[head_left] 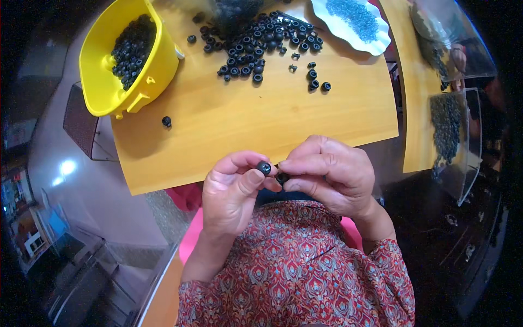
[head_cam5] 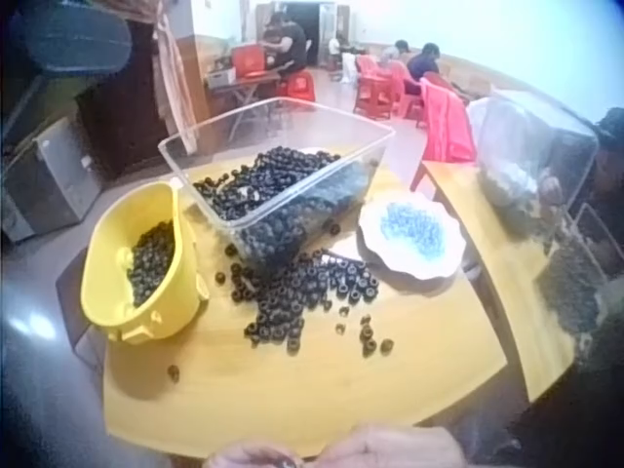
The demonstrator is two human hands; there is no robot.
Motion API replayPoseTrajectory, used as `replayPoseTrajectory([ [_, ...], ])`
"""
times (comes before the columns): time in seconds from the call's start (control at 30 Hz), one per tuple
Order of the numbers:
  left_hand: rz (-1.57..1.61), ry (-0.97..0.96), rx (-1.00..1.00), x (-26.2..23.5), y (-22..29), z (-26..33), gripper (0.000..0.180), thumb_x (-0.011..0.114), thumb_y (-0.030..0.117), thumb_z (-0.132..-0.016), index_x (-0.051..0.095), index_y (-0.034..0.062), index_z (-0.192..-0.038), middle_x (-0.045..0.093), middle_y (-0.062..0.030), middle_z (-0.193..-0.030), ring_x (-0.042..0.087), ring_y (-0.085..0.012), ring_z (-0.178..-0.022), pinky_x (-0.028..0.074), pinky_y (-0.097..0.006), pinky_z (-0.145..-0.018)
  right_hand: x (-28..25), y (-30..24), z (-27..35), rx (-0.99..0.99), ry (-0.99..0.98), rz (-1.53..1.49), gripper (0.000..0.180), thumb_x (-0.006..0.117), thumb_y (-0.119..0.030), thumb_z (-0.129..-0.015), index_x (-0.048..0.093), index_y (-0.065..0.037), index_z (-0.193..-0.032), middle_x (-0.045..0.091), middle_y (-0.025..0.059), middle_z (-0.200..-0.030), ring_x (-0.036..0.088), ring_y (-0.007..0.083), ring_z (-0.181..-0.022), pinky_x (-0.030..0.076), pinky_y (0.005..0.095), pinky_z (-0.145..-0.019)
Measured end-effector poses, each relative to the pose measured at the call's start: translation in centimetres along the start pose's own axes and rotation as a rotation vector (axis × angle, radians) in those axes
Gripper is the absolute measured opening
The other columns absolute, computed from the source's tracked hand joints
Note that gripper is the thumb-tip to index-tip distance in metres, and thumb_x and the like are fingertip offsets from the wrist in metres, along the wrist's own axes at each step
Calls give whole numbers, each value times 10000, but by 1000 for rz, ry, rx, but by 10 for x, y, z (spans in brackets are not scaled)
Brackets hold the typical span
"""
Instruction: The recorder is manually inserting tiny blue beads into small black grommet-like rings at a wooden table.
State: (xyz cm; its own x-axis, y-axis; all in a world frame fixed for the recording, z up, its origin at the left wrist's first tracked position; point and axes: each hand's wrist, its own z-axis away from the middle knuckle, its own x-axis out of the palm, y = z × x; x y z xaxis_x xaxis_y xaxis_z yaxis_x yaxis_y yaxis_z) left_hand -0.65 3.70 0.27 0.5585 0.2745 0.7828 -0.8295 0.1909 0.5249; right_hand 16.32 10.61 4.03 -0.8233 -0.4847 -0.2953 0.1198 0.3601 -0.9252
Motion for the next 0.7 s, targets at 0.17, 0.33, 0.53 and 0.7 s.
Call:
replayPoseTrajectory([
  [0.17, -1, -36, -9, 1, -1, 2, 231, 658, 37, -838, 593, -50, -1043, 662, -137, -910, 650, -212, -772, 538, -342, -759, 1, 2, 2, -5, 1, 12, 206, 747, -137, -743, 710, -98, -941, 666, 65, -860, 651, 206, -762, 523, 285, -666],
  [0.33, -17, -40, 0, 3, -1, 4, 235, 661, 35, -836, 593, -54, -1042, 660, -132, -906, 649, -203, -776, 536, -320, -756, 4, 5, 3, 11, 23, -28, 191, 744, -152, -743, 717, -106, -926, 661, 48, -840, 650, 188, -754, 523, 280, -660],
  [0.53, -54, -60, 8, 5, 1, 5, 222, 654, 13, -837, 597, -51, -1042, 658, -122, -898, 647, -191, -786, 532, -296, -760, 4, 4, 2, 15, -2, 26, 204, 750, -125, -727, 717, -105, -927, 658, 46, -839, 647, 185, -753, 522, 282, -653],
  [0.7, -67, -68, 16, 5, 1, 6, 215, 648, -6, -836, 599, -50, -1041, 659, -118, -898, 648, -189, -797, 532, -288, -759, 7, 5, 3, -9, 22, 13, 210, 757, -127, -719, 713, -107, -924, 654, 45, -831, 644, 187, -745, 519, 280, -646],
])
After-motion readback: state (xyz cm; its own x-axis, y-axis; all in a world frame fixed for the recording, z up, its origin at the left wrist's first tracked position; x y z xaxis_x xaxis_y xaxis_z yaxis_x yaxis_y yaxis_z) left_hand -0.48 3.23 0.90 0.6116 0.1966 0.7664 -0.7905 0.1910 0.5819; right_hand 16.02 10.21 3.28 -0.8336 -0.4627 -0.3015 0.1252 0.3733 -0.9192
